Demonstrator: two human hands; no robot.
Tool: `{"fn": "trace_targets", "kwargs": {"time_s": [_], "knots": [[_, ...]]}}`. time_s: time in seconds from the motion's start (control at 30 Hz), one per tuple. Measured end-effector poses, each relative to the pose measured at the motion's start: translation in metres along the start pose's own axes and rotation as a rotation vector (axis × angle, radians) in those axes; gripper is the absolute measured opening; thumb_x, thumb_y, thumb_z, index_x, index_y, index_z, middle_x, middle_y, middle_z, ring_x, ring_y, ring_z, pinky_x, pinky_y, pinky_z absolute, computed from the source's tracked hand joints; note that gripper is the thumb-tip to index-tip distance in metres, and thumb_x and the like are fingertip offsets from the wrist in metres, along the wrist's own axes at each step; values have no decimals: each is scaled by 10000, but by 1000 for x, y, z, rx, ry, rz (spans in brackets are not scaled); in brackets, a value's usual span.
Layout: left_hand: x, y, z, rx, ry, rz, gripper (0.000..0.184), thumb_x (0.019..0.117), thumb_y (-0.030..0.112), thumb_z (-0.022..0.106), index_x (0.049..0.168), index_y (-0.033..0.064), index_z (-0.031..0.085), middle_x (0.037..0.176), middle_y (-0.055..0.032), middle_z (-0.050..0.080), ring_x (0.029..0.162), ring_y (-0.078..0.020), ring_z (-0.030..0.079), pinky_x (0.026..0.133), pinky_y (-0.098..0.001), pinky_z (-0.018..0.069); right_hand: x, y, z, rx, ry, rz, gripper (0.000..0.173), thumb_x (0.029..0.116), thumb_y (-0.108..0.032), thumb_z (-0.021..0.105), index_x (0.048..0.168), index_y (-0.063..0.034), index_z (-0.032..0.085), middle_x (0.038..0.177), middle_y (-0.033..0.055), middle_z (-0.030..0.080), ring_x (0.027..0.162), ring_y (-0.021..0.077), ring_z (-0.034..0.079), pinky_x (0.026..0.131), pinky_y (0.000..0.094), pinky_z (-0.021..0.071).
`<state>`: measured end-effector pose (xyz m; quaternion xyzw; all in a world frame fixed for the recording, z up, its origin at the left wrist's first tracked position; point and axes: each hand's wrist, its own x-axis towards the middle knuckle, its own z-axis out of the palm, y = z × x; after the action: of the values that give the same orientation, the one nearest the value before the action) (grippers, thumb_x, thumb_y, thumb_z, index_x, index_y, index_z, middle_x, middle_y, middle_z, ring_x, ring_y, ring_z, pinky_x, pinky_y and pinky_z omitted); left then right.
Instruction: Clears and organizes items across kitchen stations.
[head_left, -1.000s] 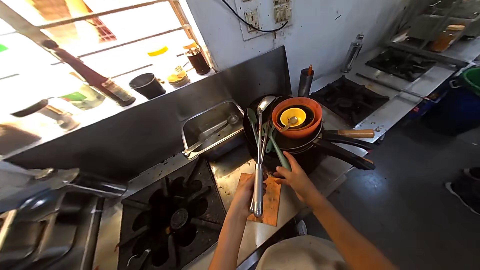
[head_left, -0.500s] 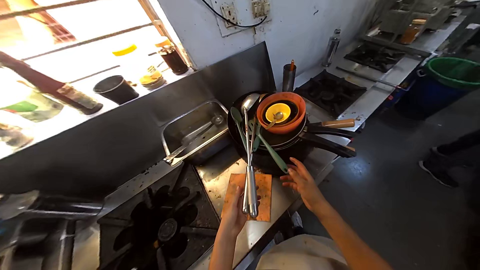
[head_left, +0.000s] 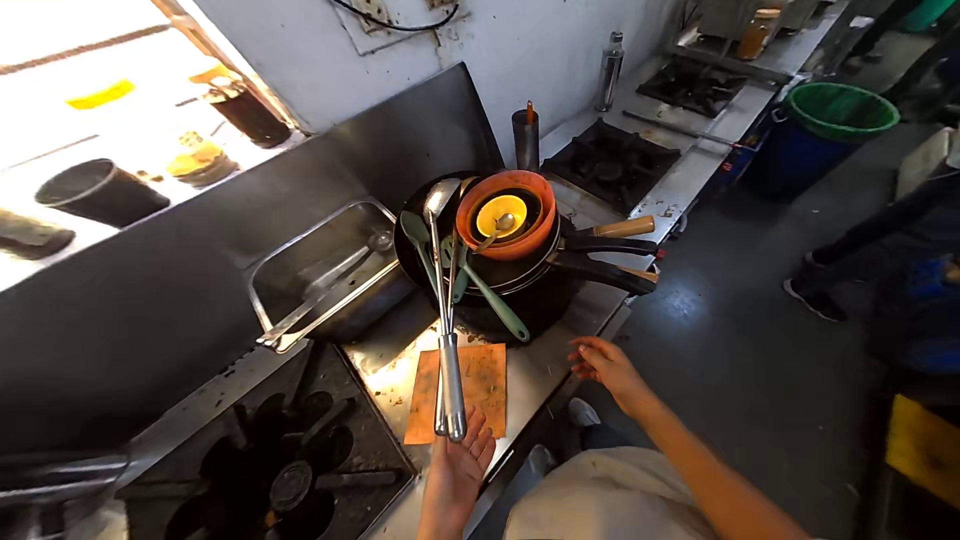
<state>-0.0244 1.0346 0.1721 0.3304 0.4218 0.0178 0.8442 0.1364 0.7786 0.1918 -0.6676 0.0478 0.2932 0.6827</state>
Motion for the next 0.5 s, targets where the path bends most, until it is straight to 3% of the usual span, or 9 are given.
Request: {"fn": "trace_targets", "kwargs": {"time_s": [0.07,0.17,0.27,0.37,0.43,0.5], "knots": [[-7,-15,3,-7,54,-10,575,1117,485,164,1265,93,557,1020,-75,729,837,-190,729,746,-344,613,14,4,-20,-28,-5,41,293,1093,-168,459,1297,-14,603,1112,128,705,949,194,707,842,347,585],[-19,-38,13,-1,95,-31,535,1123,464,185,1237,105,566,991,-51,732,817,-167,727,732,-327,612,44,9,-66,-165,-74,103,307,1090,-150,455,1328,-11,591,1150,136,696,965,198,701,858,357,576],[-26,-62,34,19,119,-40,482,1131,399,195,1263,111,557,973,-32,738,803,-147,724,733,-310,604,81,3,-136,-212,78,27,287,1076,-127,489,1286,30,604,1122,170,701,925,230,703,840,399,580],[-23,-89,75,60,131,-14,430,1133,321,213,1314,86,523,1015,-50,724,819,-150,713,752,-316,596,119,-41,-200,-58,233,-135,311,1094,-128,429,1329,16,575,1140,170,689,925,230,694,823,406,582],[-12,-106,114,87,117,0,397,1133,296,255,1316,76,530,1045,-63,725,851,-166,720,782,-332,602,140,-79,-227,98,182,-200,366,1117,-210,355,1373,-42,555,1195,133,692,990,218,703,841,390,582],[4,-125,162,106,62,20,396,1129,280,300,1358,53,529,1101,-102,727,898,-201,729,828,-361,604,155,-115,-242,87,28,-255,444,1116,-309,303,1431,-77,512,1276,105,672,1089,217,680,915,413,566]]}}
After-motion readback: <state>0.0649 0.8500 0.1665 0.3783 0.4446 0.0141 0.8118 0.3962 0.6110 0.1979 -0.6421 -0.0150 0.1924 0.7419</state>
